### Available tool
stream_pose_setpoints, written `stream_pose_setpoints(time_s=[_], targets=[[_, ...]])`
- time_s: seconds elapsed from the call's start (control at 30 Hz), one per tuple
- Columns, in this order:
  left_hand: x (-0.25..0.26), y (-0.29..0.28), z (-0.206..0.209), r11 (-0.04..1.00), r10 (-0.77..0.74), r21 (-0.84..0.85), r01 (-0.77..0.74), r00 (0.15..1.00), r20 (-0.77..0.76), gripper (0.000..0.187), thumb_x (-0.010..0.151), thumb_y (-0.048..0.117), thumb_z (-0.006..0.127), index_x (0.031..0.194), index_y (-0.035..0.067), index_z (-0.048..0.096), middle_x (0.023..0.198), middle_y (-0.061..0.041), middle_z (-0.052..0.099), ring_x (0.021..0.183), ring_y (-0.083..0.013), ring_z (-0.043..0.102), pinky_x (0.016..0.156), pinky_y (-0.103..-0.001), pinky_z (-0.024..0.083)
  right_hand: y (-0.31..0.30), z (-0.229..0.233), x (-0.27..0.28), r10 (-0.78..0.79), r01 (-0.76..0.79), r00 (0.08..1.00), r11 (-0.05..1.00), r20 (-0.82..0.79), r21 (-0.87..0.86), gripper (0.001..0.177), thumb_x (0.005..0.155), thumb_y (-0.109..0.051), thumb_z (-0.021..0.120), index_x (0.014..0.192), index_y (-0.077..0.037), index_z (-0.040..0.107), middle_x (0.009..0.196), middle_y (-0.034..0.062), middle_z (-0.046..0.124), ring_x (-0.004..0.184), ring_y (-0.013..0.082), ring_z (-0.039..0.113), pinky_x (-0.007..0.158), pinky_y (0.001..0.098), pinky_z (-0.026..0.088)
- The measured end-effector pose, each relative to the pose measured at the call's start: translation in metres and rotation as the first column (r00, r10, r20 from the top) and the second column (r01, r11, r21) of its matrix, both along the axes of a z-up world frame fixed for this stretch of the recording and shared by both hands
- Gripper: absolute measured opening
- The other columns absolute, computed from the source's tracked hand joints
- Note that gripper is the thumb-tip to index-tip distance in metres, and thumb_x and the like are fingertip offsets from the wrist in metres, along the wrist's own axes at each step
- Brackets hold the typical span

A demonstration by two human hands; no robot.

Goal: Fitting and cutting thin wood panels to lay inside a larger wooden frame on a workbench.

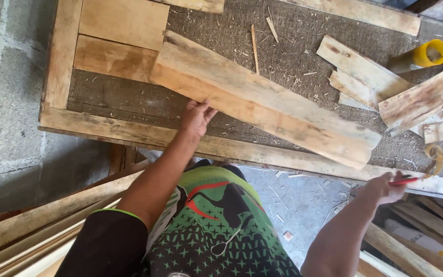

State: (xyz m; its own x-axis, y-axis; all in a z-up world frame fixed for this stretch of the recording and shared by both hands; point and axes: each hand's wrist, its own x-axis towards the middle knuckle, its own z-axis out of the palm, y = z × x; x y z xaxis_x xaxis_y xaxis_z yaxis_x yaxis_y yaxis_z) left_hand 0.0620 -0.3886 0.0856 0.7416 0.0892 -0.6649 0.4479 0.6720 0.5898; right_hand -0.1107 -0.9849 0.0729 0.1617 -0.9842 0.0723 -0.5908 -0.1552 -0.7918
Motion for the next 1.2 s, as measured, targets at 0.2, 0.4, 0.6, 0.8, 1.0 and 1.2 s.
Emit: stream_pose_setpoints(time_s=[0.2,0.4,0.6,0.8,1.0,1.2], targets=[[0.012,-0.094,-0.002,0.999,0.040,-0.028,-0.041,0.998,-0.040,0.008,0.096,0.008,0.068,0.100,0.001,0.065,0.101,-0.013,0.073,0.093,-0.0221,0.074,0.082,-0.033,0.068,0.023,0.006,0.026,0.351,-0.290,0.911,0.919,0.219,-0.267,0.030,0.103,0.005,0.058,0.132,-0.002,0.065,0.124,0.0105,0.068,0.107,0.0176,0.066,0.088,0.0338,0.054],[0.000,-0.165,-0.067,0.989,0.086,-0.111,-0.092,0.995,-0.055,0.010,0.100,0.006,0.062,0.110,0.003,0.063,0.110,-0.011,0.070,0.099,-0.0223,0.072,0.088,-0.035,0.067,0.105,-0.004,0.053,0.604,-0.576,0.788,0.792,0.121,-0.203,0.035,0.105,-0.006,0.074,0.136,0.000,0.057,0.107,0.0070,0.061,0.089,0.0147,0.055,0.076,0.0314,0.049],[-0.020,-0.184,-0.124,0.978,0.105,-0.180,-0.107,0.994,-0.022,0.020,0.102,0.008,0.058,0.121,0.011,0.062,0.116,-0.006,0.070,0.103,-0.0219,0.071,0.088,-0.036,0.064,0.165,-0.009,0.073,0.826,-0.818,0.560,0.563,0.060,-0.122,0.041,0.103,-0.004,0.066,0.139,0.000,0.047,0.124,0.0188,0.065,0.103,0.0245,0.067,0.084,0.0393,0.057],[-0.031,-0.188,-0.104,0.988,0.073,-0.127,-0.085,0.992,-0.099,0.021,0.101,0.007,0.059,0.121,0.010,0.063,0.117,-0.005,0.070,0.105,-0.0206,0.071,0.093,-0.037,0.064,0.198,0.043,0.101,0.815,-0.795,0.551,0.578,-0.182,0.184,0.039,0.103,-0.011,0.057,0.140,-0.006,0.045,0.099,0.0168,0.074,0.082,0.0283,0.075,0.075,0.0442,0.057],[-0.048,-0.195,-0.154,0.997,-0.025,-0.073,0.014,0.988,-0.150,0.013,0.100,0.004,0.062,0.112,-0.001,0.065,0.104,-0.013,0.071,0.094,-0.0260,0.073,0.089,-0.041,0.067,0.178,0.030,0.122,0.856,-0.865,0.423,0.479,-0.296,0.150,0.048,0.098,-0.004,0.052,0.145,-0.009,0.040,0.110,0.0176,0.077,0.091,0.0347,0.075,0.078,0.0522,0.055],[-0.054,-0.213,-0.148,0.980,-0.195,-0.081,0.181,0.957,-0.215,0.014,0.101,0.011,0.063,0.110,0.000,0.064,0.104,-0.017,0.075,0.094,-0.0267,0.076,0.082,-0.039,0.067,0.199,0.026,0.139,0.928,-0.895,0.322,0.362,-0.186,0.261,0.056,0.100,-0.001,0.045,0.153,-0.010,0.029,0.121,0.0221,0.070,0.092,0.0381,0.075,0.075,0.0509,0.063]])
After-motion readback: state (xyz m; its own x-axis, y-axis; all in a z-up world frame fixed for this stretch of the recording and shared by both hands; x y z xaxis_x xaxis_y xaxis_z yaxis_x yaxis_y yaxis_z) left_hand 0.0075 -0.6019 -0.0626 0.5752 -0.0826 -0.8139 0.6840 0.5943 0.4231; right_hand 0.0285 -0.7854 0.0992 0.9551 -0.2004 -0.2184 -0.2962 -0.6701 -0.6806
